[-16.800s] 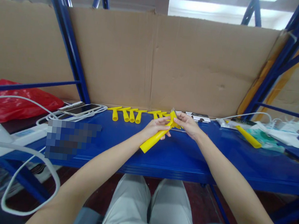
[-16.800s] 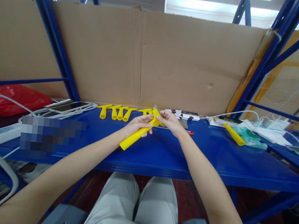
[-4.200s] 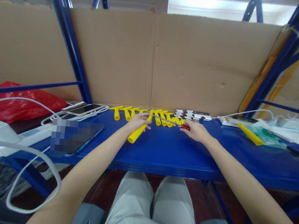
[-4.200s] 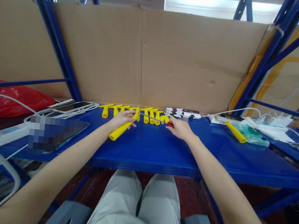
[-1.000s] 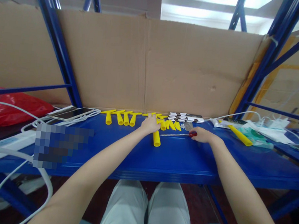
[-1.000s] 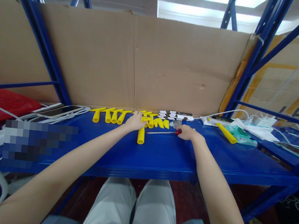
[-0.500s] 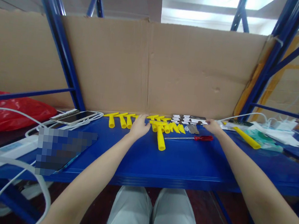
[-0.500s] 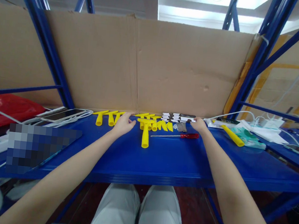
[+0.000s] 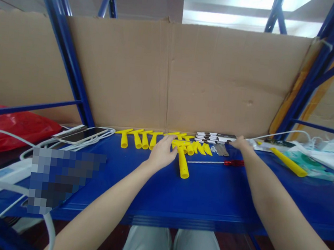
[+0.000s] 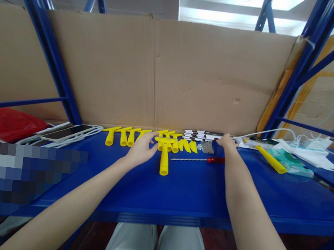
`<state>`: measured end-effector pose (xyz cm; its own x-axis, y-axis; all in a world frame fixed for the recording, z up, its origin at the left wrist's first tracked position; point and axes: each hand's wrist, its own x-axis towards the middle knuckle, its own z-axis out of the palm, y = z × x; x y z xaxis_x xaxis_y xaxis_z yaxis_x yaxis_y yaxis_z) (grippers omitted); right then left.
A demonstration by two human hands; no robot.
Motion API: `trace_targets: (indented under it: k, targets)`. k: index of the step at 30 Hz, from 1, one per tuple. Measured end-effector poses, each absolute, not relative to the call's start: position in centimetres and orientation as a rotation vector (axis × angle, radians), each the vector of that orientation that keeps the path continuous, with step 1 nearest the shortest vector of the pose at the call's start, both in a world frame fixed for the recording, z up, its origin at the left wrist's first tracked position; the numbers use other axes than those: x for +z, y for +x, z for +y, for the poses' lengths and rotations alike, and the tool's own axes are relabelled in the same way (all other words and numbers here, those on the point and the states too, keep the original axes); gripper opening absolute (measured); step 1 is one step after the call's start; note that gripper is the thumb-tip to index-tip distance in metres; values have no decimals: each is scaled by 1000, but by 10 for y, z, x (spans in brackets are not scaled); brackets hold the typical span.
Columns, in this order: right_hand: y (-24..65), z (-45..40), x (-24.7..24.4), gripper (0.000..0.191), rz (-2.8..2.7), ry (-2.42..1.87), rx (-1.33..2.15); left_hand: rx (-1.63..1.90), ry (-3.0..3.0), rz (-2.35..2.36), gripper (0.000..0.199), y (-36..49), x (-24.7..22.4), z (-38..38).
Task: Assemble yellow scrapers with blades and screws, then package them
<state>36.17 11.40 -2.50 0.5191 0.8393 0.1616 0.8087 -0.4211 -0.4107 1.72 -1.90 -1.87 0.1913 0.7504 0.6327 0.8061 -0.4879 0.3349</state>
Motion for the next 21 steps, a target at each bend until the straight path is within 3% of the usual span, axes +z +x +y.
trace_targets:
  k: [12, 21]
  targets:
    - [352, 108, -15, 59, -1259, -2348, 66, -1218, -2380, -1516, 40, 19, -21, -21]
    - [360, 97, -7, 65, -1036, -1878, 94, -1220, -2346, -1627, 39, 14, -20, -13]
